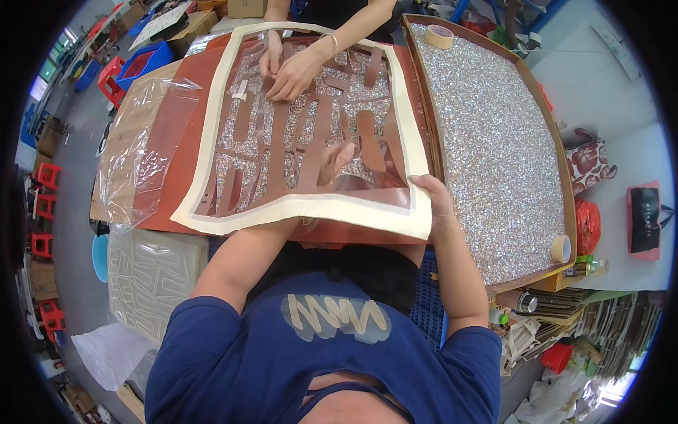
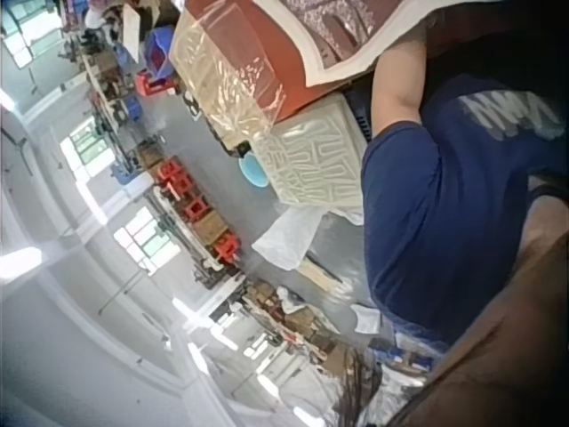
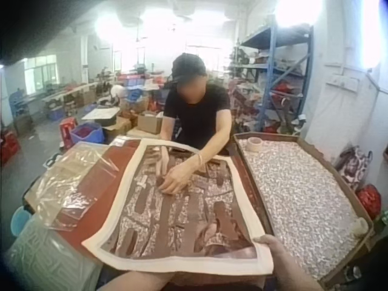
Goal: Transfer decorative glitter patterns from a template frame to a workbench surface using plastic film and tape.
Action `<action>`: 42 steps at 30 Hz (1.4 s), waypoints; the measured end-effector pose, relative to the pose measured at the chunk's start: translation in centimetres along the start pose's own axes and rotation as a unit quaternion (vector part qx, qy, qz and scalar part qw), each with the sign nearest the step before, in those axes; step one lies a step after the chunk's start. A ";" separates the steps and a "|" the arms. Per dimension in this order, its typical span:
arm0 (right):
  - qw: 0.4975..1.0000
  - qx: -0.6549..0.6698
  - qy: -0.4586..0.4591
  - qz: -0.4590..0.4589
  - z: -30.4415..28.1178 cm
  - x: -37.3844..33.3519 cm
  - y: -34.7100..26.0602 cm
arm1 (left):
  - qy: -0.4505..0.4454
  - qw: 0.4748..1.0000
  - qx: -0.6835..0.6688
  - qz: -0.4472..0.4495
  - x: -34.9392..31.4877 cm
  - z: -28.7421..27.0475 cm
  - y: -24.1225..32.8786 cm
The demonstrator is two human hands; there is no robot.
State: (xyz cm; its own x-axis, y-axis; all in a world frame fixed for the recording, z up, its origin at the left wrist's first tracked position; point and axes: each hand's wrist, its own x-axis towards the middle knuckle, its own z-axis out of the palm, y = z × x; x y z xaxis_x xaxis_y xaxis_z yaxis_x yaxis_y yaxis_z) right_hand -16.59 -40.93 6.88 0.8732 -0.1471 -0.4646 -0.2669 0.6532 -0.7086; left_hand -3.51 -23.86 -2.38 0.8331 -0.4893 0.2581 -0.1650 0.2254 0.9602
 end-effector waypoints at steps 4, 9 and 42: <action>0.993 -0.102 -0.059 -0.016 -3.6 1.8 -0.8 | 0.073 0.881 0.422 0.200 -2.0 0.1 4.3; 0.990 -0.092 -0.102 0.044 -3.1 0.3 -2.7 | -0.024 0.923 0.378 0.071 -2.7 -1.7 4.7; 0.971 0.146 -0.140 -0.128 -4.2 1.3 -1.5 | 0.308 0.846 0.435 -0.034 2.1 -20.4 -0.3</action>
State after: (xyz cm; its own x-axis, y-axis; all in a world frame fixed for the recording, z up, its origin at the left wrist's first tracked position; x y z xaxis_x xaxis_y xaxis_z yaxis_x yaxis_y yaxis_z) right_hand -16.77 -45.24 5.15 0.9833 -0.1514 -0.1007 0.0653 0.8109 -0.5816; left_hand 9.04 -7.81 -4.27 0.9286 0.1165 0.3524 -0.2089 -0.6208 0.7556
